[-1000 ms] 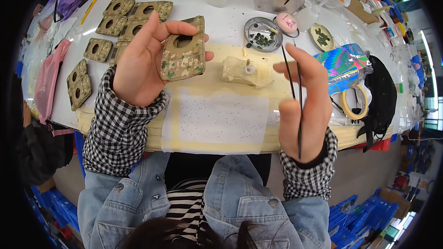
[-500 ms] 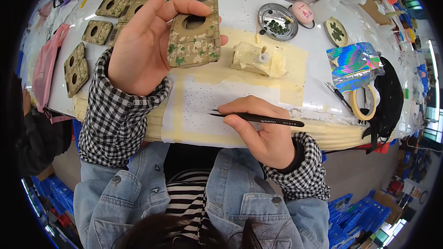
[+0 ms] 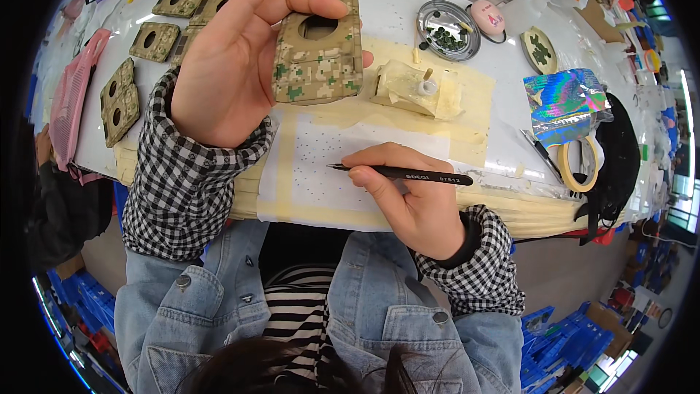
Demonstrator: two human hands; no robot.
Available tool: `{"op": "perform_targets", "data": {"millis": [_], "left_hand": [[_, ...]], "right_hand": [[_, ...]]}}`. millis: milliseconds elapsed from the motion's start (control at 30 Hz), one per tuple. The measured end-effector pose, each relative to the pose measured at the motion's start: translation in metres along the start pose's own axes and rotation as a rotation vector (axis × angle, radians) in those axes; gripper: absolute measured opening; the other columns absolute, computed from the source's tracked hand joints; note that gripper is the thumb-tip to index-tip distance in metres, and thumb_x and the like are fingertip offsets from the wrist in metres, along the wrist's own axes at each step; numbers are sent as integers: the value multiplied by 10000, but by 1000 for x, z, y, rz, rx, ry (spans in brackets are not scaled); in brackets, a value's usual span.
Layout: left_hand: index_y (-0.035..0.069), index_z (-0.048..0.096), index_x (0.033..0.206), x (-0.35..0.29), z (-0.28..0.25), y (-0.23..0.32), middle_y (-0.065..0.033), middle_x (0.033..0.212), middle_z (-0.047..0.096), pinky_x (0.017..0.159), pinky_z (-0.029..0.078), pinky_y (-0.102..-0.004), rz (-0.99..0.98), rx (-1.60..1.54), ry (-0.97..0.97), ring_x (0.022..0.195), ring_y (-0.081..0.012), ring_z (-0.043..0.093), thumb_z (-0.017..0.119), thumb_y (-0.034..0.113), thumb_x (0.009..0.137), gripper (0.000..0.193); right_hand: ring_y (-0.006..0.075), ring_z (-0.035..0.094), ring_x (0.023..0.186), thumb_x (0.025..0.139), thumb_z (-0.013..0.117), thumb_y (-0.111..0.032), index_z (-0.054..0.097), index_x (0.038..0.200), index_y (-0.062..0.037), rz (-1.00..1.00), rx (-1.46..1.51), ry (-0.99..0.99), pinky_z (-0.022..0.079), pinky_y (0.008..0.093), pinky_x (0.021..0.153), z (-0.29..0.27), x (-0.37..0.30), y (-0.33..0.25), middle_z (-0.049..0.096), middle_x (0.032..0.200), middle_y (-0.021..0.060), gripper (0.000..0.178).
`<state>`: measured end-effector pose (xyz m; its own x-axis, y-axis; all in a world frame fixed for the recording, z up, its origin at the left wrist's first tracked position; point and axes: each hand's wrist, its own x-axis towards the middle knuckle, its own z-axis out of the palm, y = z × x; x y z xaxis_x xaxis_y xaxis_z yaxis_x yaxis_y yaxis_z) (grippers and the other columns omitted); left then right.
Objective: Assembling small camouflage-patterned toy vehicle components using a brush and tweezers at a workbench.
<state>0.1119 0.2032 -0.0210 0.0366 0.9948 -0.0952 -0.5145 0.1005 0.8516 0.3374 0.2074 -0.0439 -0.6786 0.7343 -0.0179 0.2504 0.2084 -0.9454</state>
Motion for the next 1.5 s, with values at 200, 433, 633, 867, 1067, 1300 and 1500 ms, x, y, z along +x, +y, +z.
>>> {"op": "perform_targets", "data": {"millis": [200, 433, 633, 867, 1067, 1300, 1500], "left_hand": [[-7, 536, 1132, 4, 1, 0, -146, 1094, 603, 911, 514, -360, 15, 10, -3, 1038, -243, 612, 220, 468, 1013, 582], [-8, 534, 1133, 6, 2, 0, -148, 1096, 604, 914, 513, -361, 31, 17, 1, 1041, -246, 613, 219, 468, 1013, 583], [-9, 532, 1135, 6, 1, 1, -150, 1098, 605, 916, 513, -362, 36, 24, 4, 1044, -249, 614, 218, 468, 1013, 583], [-9, 529, 1137, 6, 1, 1, -152, 1100, 606, 918, 512, -364, 41, 30, 2, 1048, -251, 616, 217, 467, 1013, 583], [-10, 527, 1138, 5, 1, 1, -154, 1102, 607, 921, 512, -365, 42, 34, 6, 1051, -254, 617, 217, 467, 1013, 583], [-11, 524, 1140, 6, 2, 2, -157, 1104, 608, 923, 511, -367, 43, 37, 5, 1055, -257, 618, 216, 467, 1014, 583], [-12, 522, 1142, 5, 2, 2, -159, 1105, 609, 926, 511, -368, 41, 44, 5, 1058, -259, 619, 215, 467, 1014, 583]], "right_hand": [[149, 630, 714, 892, 623, -81, 668, 961, 23, 22, -7, -9, 494, 248, 659, 0, 0, -2, 677, 835, 103, 133], [152, 634, 707, 895, 620, -90, 669, 959, 22, -5, -24, -1, 497, 251, 653, 0, 1, 0, 679, 826, 106, 138], [154, 632, 697, 892, 631, -111, 671, 959, 16, 12, -20, -7, 497, 254, 647, 0, 1, -1, 679, 805, 100, 148], [147, 625, 694, 896, 627, -107, 671, 959, 19, 4, -13, -8, 494, 248, 646, 0, 1, 0, 681, 806, 97, 148], [143, 621, 697, 899, 625, -105, 670, 957, 23, 9, 11, -7, 491, 247, 646, 0, 0, 0, 677, 803, 95, 147], [140, 622, 699, 901, 621, -101, 668, 959, 24, 1, -1, -6, 490, 245, 645, 1, 1, 0, 674, 803, 94, 146], [140, 625, 687, 906, 613, -103, 669, 958, 22, 4, -5, -10, 488, 243, 636, 1, 1, 0, 667, 773, 91, 146]]}}
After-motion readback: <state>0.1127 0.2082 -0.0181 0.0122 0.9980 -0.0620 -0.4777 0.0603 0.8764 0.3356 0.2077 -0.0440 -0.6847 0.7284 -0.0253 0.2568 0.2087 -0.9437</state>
